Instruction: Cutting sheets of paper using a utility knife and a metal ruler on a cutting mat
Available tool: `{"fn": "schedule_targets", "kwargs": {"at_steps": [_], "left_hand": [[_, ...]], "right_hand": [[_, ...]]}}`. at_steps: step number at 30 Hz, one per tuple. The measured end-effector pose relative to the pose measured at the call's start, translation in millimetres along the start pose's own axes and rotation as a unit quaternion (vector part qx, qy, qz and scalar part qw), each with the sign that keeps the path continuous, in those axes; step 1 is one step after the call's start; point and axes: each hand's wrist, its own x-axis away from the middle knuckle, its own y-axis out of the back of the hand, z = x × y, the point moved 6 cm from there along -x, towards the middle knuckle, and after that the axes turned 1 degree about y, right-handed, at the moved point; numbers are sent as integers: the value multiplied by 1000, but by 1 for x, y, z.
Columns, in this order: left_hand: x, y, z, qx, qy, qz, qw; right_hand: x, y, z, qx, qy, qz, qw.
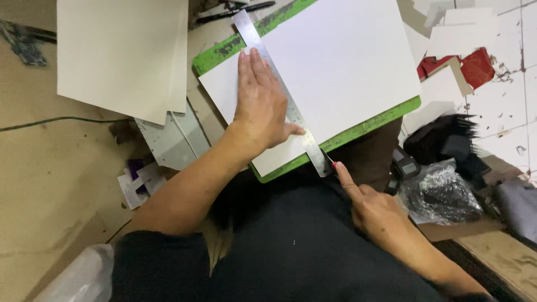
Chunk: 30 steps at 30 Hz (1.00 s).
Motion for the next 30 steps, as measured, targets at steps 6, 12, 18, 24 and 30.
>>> {"fn": "schedule_targets", "kwargs": {"at_steps": [6, 12, 18, 24, 30], "left_hand": [[0, 4, -2, -7, -1, 5, 1000], [1, 8, -2, 128, -7, -13, 992], [0, 6, -2, 141, -10, -13, 990], [3, 11, -3, 146, -18, -36, 989], [2, 3, -1, -3, 2, -37, 999]], "right_hand": [[-8, 122, 30, -126, 75, -216, 965], [-135, 150, 58, -99, 121, -241, 958], [-182, 161, 64, -60, 96, -193, 975], [-168, 161, 71, -32, 131, -175, 975], [-89, 97, 49, -100, 123, -182, 970]]}}
